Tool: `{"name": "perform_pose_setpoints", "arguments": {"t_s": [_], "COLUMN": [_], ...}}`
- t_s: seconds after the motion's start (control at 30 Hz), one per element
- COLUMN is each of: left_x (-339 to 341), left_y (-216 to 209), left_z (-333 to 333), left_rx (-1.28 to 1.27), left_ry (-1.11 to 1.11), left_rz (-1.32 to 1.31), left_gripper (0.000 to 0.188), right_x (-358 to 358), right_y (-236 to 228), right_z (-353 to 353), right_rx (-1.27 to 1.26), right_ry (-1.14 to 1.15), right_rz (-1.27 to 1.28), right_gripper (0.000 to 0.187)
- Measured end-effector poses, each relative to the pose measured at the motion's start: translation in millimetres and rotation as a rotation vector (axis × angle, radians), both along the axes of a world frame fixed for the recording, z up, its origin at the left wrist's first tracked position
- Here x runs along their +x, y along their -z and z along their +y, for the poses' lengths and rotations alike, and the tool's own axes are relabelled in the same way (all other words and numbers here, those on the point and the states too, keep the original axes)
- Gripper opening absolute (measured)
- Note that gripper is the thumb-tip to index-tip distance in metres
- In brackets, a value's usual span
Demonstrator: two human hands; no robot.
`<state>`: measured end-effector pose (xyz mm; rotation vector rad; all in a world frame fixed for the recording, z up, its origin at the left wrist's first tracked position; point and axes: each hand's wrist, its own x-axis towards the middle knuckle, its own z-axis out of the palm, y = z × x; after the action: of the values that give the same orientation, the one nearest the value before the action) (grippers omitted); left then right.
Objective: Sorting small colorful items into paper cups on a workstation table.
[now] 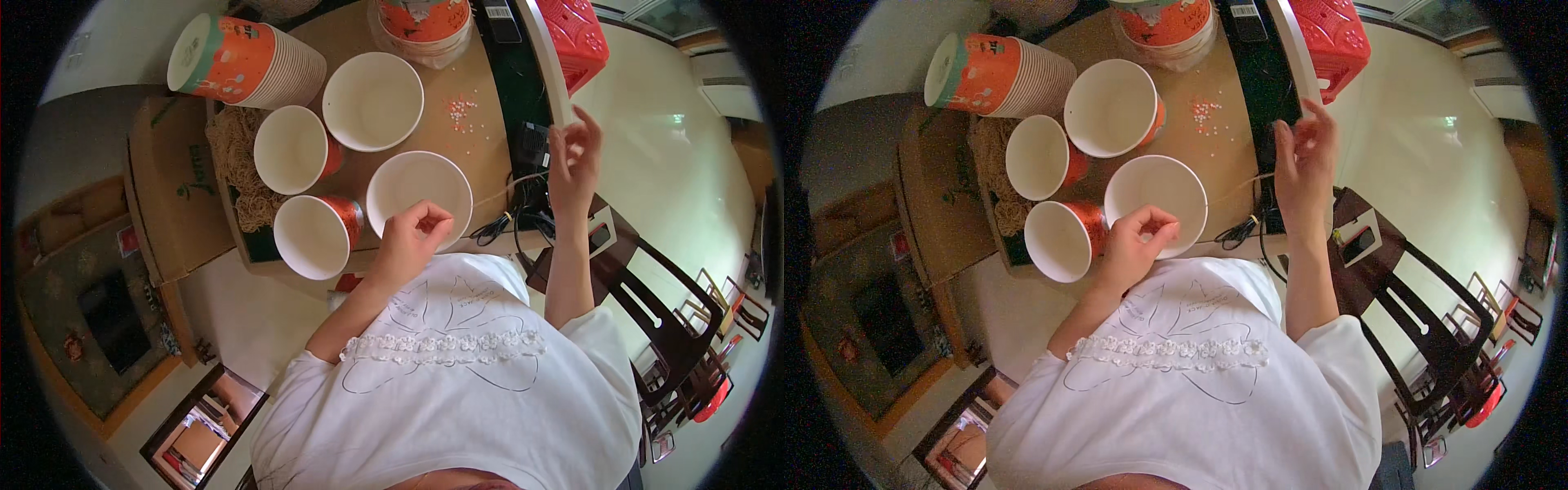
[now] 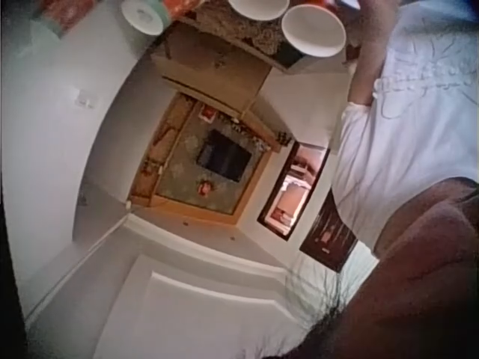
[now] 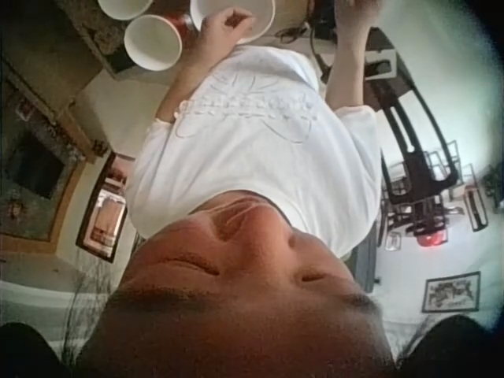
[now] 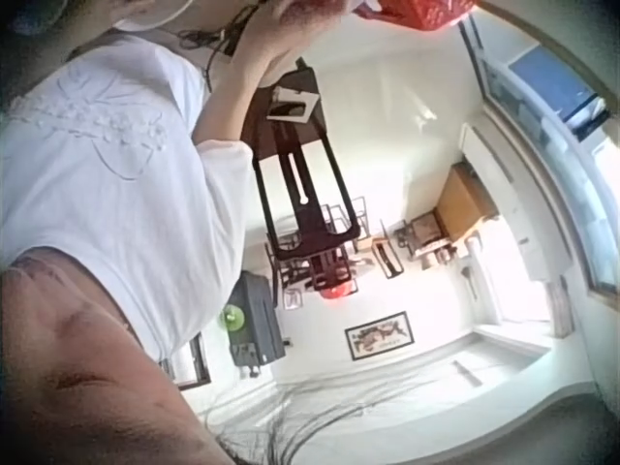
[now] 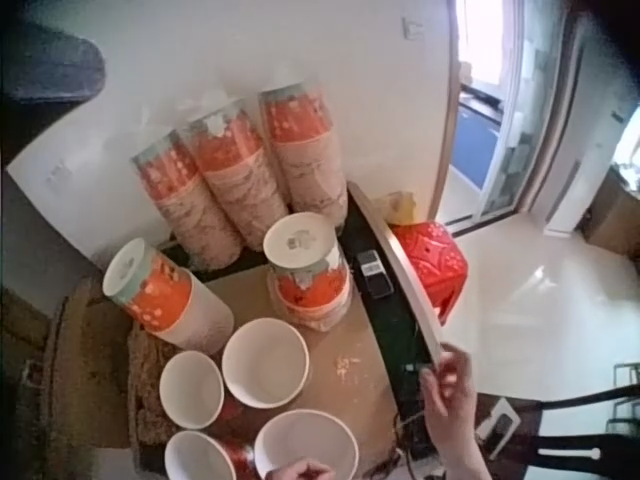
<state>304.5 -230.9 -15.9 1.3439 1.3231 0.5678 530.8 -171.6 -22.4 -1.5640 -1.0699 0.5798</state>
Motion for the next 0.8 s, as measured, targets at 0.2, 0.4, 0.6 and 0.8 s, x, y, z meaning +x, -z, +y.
{"name": "perform_pose_setpoints", "arguments": {"t_s": [0.2,0.4,0.6,0.8], "left_x": [17.1,21.8,17.8,15.9], "left_y": [9.2,-0.3,0.1,5.6], "left_z": [5.0,-0.1,-8.7,-11.6], "left_rx": [0.036,0.166,0.197,0.198], "left_ry": [-0.083,0.108,0.386,0.477], "left_rz": [-0.094,0.045,0.110,0.063], "left_gripper": [0.007,0.006,0.006,0.010], "right_x": [-16.7,-38.2,-20.3,-27.8], "right_y": [17.1,27.2,38.7,32.5], "right_z": [-69.9,-56.8,-5.5,-0.2], "right_rx": [-0.658,-0.691,-0.624,-0.668], "right_ry": [-0.652,-0.541,-0.552,-0.600], "right_rz": [0.531,1.421,1.518,0.993], "right_gripper": [0.033,0.026,0.023,0.019]}}
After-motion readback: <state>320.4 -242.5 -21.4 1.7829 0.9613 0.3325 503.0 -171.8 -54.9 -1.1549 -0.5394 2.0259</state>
